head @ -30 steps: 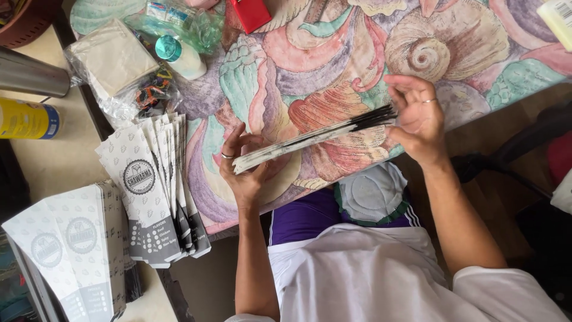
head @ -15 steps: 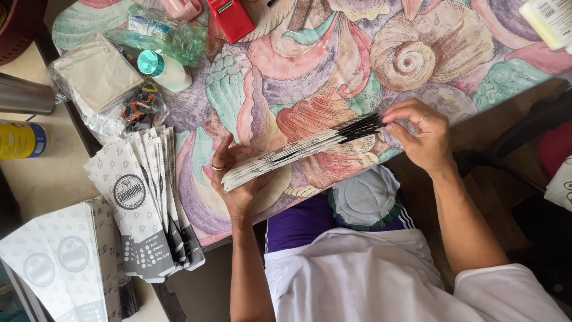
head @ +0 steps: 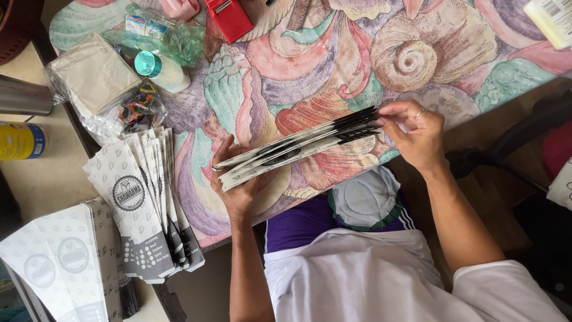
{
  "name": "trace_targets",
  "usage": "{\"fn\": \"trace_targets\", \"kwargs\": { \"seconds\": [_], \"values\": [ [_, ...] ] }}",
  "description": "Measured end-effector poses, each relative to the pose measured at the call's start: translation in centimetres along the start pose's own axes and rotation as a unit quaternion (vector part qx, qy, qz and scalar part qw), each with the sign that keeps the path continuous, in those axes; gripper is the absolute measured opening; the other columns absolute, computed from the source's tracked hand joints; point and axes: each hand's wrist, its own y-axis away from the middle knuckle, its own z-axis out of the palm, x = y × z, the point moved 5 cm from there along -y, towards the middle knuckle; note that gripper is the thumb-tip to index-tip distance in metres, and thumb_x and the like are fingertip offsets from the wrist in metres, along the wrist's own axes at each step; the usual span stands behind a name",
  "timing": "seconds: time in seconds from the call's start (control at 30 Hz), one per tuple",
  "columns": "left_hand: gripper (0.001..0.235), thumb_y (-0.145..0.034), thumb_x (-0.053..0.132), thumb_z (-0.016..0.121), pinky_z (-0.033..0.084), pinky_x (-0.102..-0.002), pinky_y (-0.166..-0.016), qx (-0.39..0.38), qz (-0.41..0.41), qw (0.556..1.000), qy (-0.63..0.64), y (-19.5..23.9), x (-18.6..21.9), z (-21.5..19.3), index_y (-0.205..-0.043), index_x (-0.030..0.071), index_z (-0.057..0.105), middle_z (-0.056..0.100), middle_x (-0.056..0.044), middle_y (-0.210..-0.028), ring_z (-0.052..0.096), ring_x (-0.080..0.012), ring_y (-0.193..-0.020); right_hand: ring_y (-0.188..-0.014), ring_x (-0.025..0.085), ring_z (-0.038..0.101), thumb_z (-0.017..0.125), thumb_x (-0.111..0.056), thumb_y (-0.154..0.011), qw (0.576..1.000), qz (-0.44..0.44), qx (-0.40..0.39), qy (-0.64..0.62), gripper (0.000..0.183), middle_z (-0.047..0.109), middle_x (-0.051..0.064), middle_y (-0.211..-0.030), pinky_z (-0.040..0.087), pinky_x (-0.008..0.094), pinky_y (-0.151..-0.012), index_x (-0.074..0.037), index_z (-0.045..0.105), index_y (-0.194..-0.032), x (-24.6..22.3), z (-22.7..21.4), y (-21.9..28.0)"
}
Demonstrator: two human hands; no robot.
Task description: Applying glue to the edges of paper shawarma wrappers and stacking them for assembly.
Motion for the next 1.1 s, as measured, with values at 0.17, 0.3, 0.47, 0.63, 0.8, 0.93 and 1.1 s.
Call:
{"fn": "trace_targets", "kwargs": {
  "seconds": [0.17,0.3,0.47,0.63,0.8,0.93,1.1],
  "values": [
    [0.075,-0.071,0.015,0.087,0.048,-0.047,-0.108,-0.006,0.004,1.000,-0.007,-0.1,0.3,0.1,-0.138,0.003,0.056,0.074,-0.015,-0.091,0.072,-0.0268,-0.088,-0.090,0.031,0.073,0.068,0.020,-0.092,0.998,-0.037,-0.024,-0.033,0.011,0.072,0.024,-0.095,0.061,0.038,-0.081,0.011,0.071,-0.097,-1.9,-0.3,-0.7],
    [0.076,-0.070,0.017,0.088,0.048,-0.047,-0.109,-0.003,0.012,1.000,-0.010,0.0,-0.1,0.1,-0.138,0.003,0.056,0.075,-0.015,-0.091,0.072,-0.0263,-0.089,-0.088,0.030,0.074,0.074,0.016,-0.088,0.996,-0.067,-0.057,0.014,0.011,0.073,0.022,-0.095,0.060,0.039,-0.077,0.008,0.073,-0.095,-2.8,-0.3,-0.7],
    [0.074,-0.071,0.017,0.086,0.049,-0.048,-0.109,-0.005,0.018,0.999,-0.028,0.1,-0.3,0.0,-0.138,0.003,0.057,0.075,-0.015,-0.091,0.073,-0.0278,-0.090,-0.090,0.030,0.073,0.073,0.015,-0.091,0.997,-0.059,-0.050,0.005,0.010,0.073,0.022,-0.097,0.058,0.039,-0.081,0.008,0.074,-0.099,-2.3,-0.9,-0.7],
    [0.073,-0.072,0.014,0.084,0.048,-0.049,-0.109,-0.007,0.012,1.000,-0.024,0.0,0.0,0.2,-0.138,0.003,0.057,0.075,-0.015,-0.093,0.073,-0.0281,-0.092,-0.094,0.031,0.074,0.070,0.014,-0.096,0.998,-0.039,-0.041,0.009,0.006,0.074,0.023,-0.100,0.059,0.038,-0.084,0.010,0.069,-0.099,-2.2,-1.1,-0.6],
    [0.074,-0.072,0.018,0.087,0.050,-0.049,-0.107,-0.007,0.017,1.000,-0.023,-0.2,1.5,0.0,-0.138,0.003,0.057,0.075,-0.016,-0.092,0.072,-0.0288,-0.091,-0.092,0.033,0.074,0.065,0.015,-0.097,0.999,-0.028,-0.042,-0.015,0.007,0.073,0.026,-0.099,0.060,0.040,-0.083,0.011,0.065,-0.103,-1.5,-0.9,-0.4],
    [0.076,-0.071,0.015,0.088,0.048,-0.051,-0.106,-0.011,0.011,0.999,-0.031,-0.2,1.0,-0.5,-0.139,0.003,0.056,0.075,-0.017,-0.094,0.073,-0.0301,-0.094,-0.090,0.031,0.075,0.078,0.013,-0.089,0.998,-0.035,-0.043,0.009,0.020,0.074,0.024,-0.097,0.060,0.040,-0.082,0.012,0.066,-0.105,-1.0,-1.0,0.1],
    [0.079,-0.069,0.011,0.091,0.048,-0.049,-0.107,0.005,0.003,1.000,0.010,0.3,-0.1,-0.1,-0.139,0.000,0.056,0.074,-0.018,-0.093,0.071,-0.0285,-0.093,-0.085,0.028,0.074,0.085,0.007,-0.086,0.997,-0.048,-0.036,0.040,0.021,0.074,0.019,-0.093,0.059,0.037,-0.080,0.009,0.071,-0.102,-0.9,-1.1,0.1]
  ]
}}
